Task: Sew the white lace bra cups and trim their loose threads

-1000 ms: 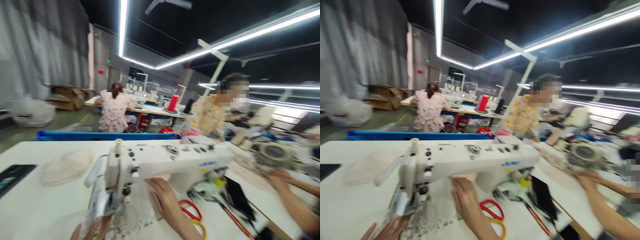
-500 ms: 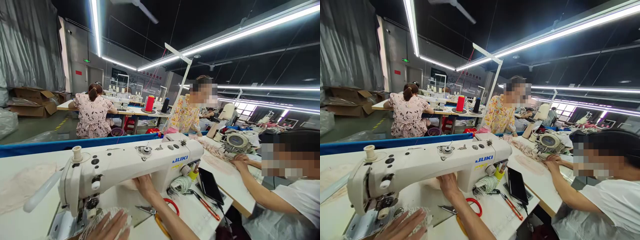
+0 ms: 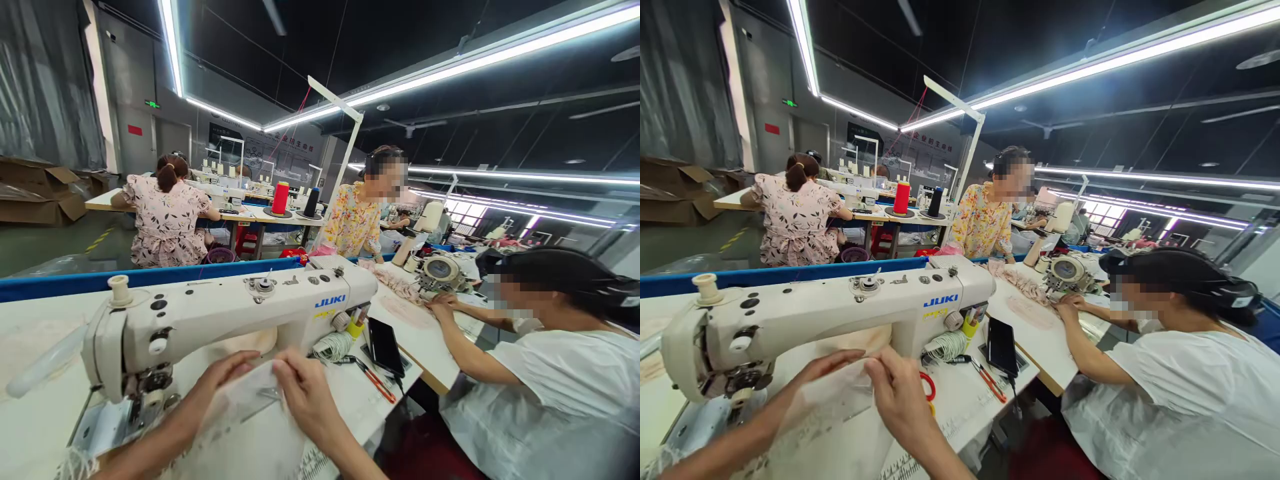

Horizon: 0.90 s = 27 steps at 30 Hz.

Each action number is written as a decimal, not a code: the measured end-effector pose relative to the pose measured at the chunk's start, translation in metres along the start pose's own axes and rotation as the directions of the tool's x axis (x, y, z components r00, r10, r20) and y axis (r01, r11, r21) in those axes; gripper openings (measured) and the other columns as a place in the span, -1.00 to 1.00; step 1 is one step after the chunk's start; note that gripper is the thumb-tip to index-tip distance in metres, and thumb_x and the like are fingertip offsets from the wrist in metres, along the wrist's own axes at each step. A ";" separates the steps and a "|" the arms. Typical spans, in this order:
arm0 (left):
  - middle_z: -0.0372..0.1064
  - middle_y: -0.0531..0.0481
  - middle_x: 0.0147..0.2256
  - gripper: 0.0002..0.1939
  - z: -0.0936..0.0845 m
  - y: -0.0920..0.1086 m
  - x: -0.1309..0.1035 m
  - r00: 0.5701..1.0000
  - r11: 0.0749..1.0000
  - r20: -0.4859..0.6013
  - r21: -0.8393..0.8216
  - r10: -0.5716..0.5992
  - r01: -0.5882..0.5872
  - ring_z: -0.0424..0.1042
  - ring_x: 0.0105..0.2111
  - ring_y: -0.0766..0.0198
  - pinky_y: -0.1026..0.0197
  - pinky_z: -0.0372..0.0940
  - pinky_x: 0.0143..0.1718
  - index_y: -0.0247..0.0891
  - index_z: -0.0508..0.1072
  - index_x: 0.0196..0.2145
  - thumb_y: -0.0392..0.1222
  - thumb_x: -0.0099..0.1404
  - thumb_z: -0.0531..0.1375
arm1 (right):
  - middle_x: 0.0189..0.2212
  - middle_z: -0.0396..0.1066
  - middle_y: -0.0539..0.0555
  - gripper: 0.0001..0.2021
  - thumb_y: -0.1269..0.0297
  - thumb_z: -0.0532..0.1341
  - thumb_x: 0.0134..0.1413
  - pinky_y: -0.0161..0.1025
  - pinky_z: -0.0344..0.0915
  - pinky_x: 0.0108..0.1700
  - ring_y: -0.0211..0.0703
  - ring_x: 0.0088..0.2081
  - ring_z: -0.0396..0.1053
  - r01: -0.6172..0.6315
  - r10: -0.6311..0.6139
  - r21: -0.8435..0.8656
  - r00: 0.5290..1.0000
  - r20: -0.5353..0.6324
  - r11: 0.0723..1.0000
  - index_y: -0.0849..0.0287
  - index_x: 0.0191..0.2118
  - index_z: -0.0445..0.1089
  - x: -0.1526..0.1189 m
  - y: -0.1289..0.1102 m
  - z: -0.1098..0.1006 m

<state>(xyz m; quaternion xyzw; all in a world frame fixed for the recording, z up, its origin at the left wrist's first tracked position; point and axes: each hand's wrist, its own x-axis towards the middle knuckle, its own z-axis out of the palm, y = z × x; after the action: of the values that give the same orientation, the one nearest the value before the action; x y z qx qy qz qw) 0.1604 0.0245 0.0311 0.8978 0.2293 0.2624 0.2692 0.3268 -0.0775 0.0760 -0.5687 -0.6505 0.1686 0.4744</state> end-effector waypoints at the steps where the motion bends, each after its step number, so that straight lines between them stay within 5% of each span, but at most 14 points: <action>1: 0.49 -0.17 -0.14 -0.46 -0.003 0.011 -0.007 0.998 0.987 0.040 -0.155 -0.044 0.050 0.52 -0.18 0.17 0.19 0.42 -0.22 -0.32 0.30 0.11 -0.03 0.49 -0.30 | -0.63 0.15 -0.07 -0.60 -0.01 0.00 0.27 -0.36 0.04 -0.50 -0.32 -0.57 0.11 -0.027 0.027 0.012 0.998 0.048 1.000 0.17 -0.48 0.22 0.001 -0.003 0.001; 2: 0.49 -0.15 -0.16 -0.42 -0.006 0.023 -0.015 0.992 0.946 0.091 -0.305 -0.090 0.114 0.53 -0.23 0.19 0.20 0.42 -0.26 -0.30 0.27 0.13 -0.01 0.48 -0.37 | -0.65 0.16 -0.08 -0.59 -0.03 0.01 0.26 -0.37 0.03 -0.51 -0.33 -0.58 0.11 -0.047 0.045 0.025 0.996 0.083 0.999 0.17 -0.47 0.22 0.001 -0.006 0.003; 4: 0.48 -0.09 -0.32 -0.39 -0.012 0.045 -0.033 0.945 0.727 0.215 -0.604 -0.247 0.328 0.51 -0.37 0.17 0.21 0.37 -0.36 -0.32 0.29 0.07 0.24 0.39 -0.13 | -0.70 0.16 -0.12 -0.60 -0.06 -0.03 0.27 -0.40 0.01 -0.58 -0.37 -0.67 0.10 -0.094 0.081 0.072 0.983 0.167 0.993 0.17 -0.40 0.22 -0.003 -0.010 0.009; 6: 0.35 0.06 -0.59 -0.36 -0.018 0.061 -0.054 0.881 0.603 0.278 -0.648 -0.382 0.466 0.36 -0.59 0.26 0.27 0.23 -0.48 -0.34 0.40 -0.15 0.34 0.16 0.16 | -0.71 0.19 -0.15 -0.61 -0.12 0.00 0.24 -0.44 0.01 -0.64 -0.39 -0.74 0.09 -0.186 0.110 0.199 0.933 0.344 0.962 0.15 -0.29 0.20 -0.011 -0.015 0.015; 8: 0.17 0.15 -0.73 -0.43 -0.024 0.068 -0.076 0.850 0.641 0.246 -0.568 -0.466 0.516 0.18 -0.65 0.33 0.30 0.09 -0.52 -0.31 0.41 -0.39 0.35 0.10 0.20 | -0.64 0.26 -0.14 -0.57 -0.14 0.20 0.06 -0.45 0.08 -0.64 -0.39 -0.72 0.16 -0.292 0.086 0.323 0.846 0.527 0.900 0.15 -0.22 0.19 -0.023 -0.022 0.021; 10: 0.24 0.09 -0.65 -0.43 -0.030 0.070 -0.097 0.841 0.648 0.212 -0.554 -0.498 0.523 0.22 -0.55 0.29 0.29 0.12 -0.45 -0.29 0.39 -0.49 0.36 0.15 0.13 | -0.61 0.30 -0.11 -0.51 -0.10 0.35 -0.14 -0.44 0.14 -0.60 -0.38 -0.67 0.21 -0.370 0.066 0.388 0.790 0.609 0.844 0.17 -0.27 0.22 -0.036 -0.029 0.027; 13: 0.33 0.04 -0.47 -0.47 -0.035 0.073 -0.127 0.825 0.557 0.259 -0.633 -0.502 0.538 0.28 -0.41 0.26 0.30 0.16 -0.37 -0.28 0.37 -0.46 0.32 0.09 0.22 | -0.68 0.24 -0.11 -0.61 -0.08 0.22 0.05 -0.46 0.05 -0.64 -0.43 -0.71 0.09 -0.402 0.105 0.393 0.797 0.594 0.827 0.21 -0.40 0.26 -0.053 -0.041 0.041; 16: 0.10 0.22 -0.67 -0.47 -0.037 0.080 -0.149 0.775 0.460 0.409 -0.635 -0.481 0.621 0.06 -0.65 0.39 0.34 -0.01 -0.57 -0.29 0.37 -0.36 0.28 0.02 0.28 | -0.75 0.14 -0.14 -0.64 0.00 0.13 0.16 -0.45 -0.04 -0.65 -0.44 -0.72 -0.01 -0.390 0.104 0.381 0.800 0.591 0.838 0.23 -0.43 0.29 -0.063 -0.052 0.057; 19: -0.09 0.27 -0.70 -0.55 -0.045 0.090 -0.164 0.700 0.433 0.506 -0.553 -0.505 0.712 -0.15 -0.69 0.43 0.34 -0.15 -0.65 -0.32 0.44 -0.29 0.15 0.08 0.24 | -0.77 0.03 -0.17 -0.64 0.01 0.15 0.14 -0.44 -0.09 -0.64 -0.44 -0.70 -0.05 -0.362 0.094 0.371 0.812 0.576 0.855 0.25 -0.45 0.33 -0.065 -0.058 0.070; 27: -0.03 0.20 -0.62 -0.70 -0.067 0.097 -0.184 0.646 0.444 0.476 -0.475 -0.596 0.760 -0.06 -0.62 0.38 0.36 -0.08 -0.66 -0.33 0.49 -0.36 -0.10 -0.03 0.16 | -0.80 -0.05 -0.21 -0.60 -0.08 0.13 0.11 -0.41 -0.16 -0.67 -0.42 -0.74 -0.10 -0.395 0.089 0.373 0.778 0.622 0.839 0.21 -0.46 0.28 -0.065 -0.064 0.094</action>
<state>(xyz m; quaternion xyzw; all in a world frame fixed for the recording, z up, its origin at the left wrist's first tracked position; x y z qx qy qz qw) 0.0076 -0.1261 0.0738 0.6027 0.4330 0.0823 0.6652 0.2074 -0.1245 0.0511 -0.4334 -0.6183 0.5529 0.3523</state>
